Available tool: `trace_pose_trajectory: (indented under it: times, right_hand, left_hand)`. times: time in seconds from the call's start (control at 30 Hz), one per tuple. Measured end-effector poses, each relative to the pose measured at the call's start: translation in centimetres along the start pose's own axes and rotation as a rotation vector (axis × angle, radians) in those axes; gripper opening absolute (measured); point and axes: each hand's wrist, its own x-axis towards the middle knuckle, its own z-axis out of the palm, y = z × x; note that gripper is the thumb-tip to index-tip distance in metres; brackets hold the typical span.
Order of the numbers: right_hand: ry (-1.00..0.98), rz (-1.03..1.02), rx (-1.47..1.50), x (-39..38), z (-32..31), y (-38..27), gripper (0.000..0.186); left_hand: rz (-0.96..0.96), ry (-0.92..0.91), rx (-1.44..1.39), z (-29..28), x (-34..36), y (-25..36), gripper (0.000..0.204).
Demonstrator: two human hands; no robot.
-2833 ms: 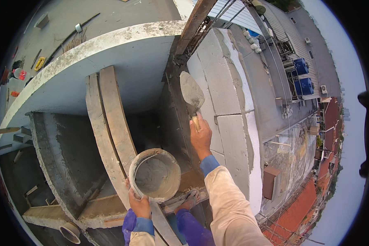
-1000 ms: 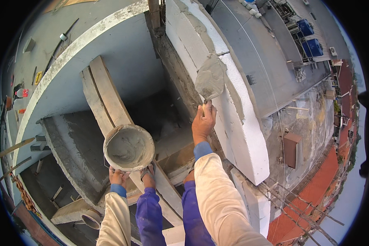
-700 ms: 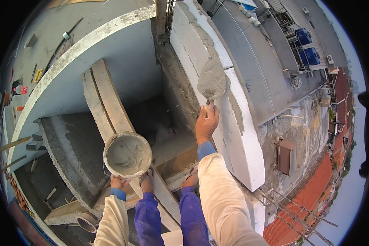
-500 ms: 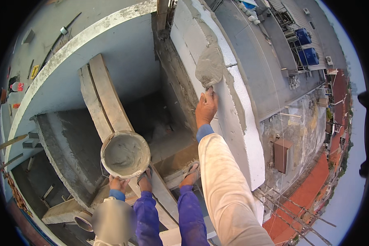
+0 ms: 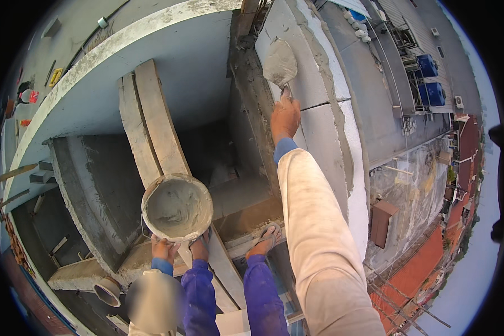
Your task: The person installs aerated concrete blocks on a roof parapet. They apply mortar with a trowel, place blocks, and use a measuring tape to check alignment.
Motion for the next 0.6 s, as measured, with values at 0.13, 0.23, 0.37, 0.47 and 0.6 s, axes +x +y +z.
trace_pose_trajectory:
  times: [0.13,0.23,0.37,0.47,0.6]
  right_hand:
    - [-0.344,0.028,0.004,-14.5,-3.5,4.8,0.044]
    - [-0.575,0.265,0.005,-28.8,-10.5,6.7,0.042]
    - [-0.681,0.525,-0.006,-42.6,-23.5,3.6,0.044]
    - [-0.834,0.637,-0.045,-45.7,-30.7,0.2,0.043]
    - [-0.865,0.409,0.043,-45.2,-33.9,-3.3,0.040]
  left_hand:
    - [-0.007,0.038,0.013,1.0,-0.2,-0.1,0.070]
    - [-0.001,0.079,0.076,1.7,0.2,0.4,0.073]
    - [0.114,0.077,0.158,2.5,1.6,0.8,0.073]
    - [0.480,-0.006,0.655,3.2,1.6,1.3,0.070]
    - [0.597,-0.011,1.061,4.1,-3.7,2.4,0.073]
